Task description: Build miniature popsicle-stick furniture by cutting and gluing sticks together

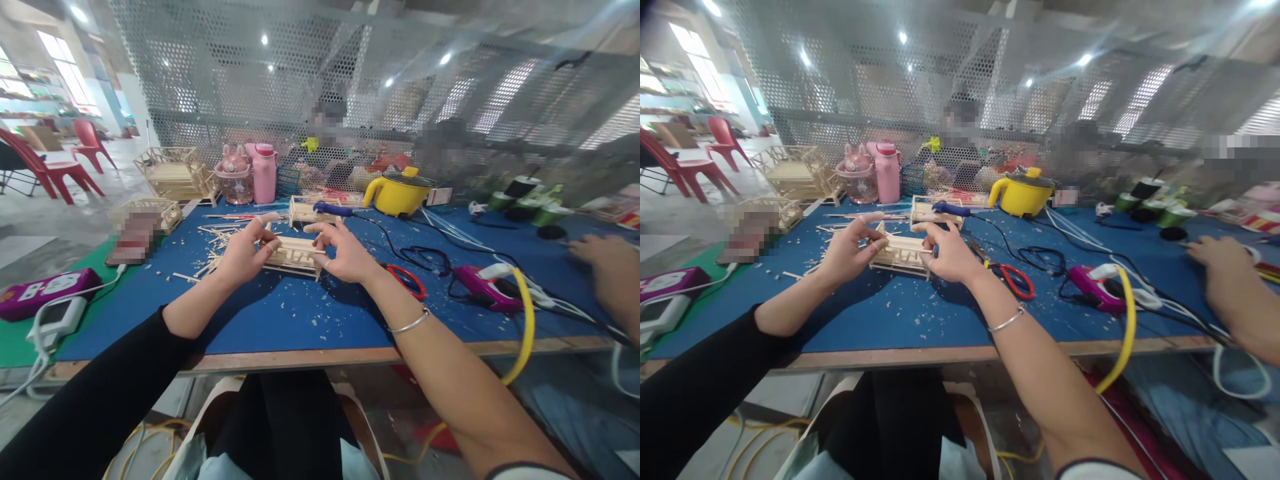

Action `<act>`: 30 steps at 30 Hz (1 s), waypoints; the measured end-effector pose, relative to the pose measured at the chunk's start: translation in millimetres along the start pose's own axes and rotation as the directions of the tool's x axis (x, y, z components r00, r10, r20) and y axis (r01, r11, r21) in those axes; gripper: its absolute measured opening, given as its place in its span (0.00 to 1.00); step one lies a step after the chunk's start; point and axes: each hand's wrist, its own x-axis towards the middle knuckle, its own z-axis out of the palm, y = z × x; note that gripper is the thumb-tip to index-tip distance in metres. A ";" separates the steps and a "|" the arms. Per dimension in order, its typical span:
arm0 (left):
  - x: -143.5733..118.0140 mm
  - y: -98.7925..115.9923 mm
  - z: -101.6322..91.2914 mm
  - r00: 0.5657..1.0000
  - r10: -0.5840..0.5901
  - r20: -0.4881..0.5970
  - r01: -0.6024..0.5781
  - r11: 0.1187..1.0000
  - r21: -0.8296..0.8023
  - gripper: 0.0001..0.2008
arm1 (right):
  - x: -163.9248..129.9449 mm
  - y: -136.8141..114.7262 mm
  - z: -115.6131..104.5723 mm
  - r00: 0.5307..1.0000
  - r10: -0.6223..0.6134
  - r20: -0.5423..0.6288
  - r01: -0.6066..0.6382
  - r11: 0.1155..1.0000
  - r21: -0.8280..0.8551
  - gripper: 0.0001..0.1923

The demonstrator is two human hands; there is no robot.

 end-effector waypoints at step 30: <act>-0.1 -10.8 6.2 0.997 -0.003 -0.071 -0.012 0.979 -0.201 0.20 | -11.7 9.0 -12.9 0.986 -0.106 -0.128 0.121 0.986 0.116 0.35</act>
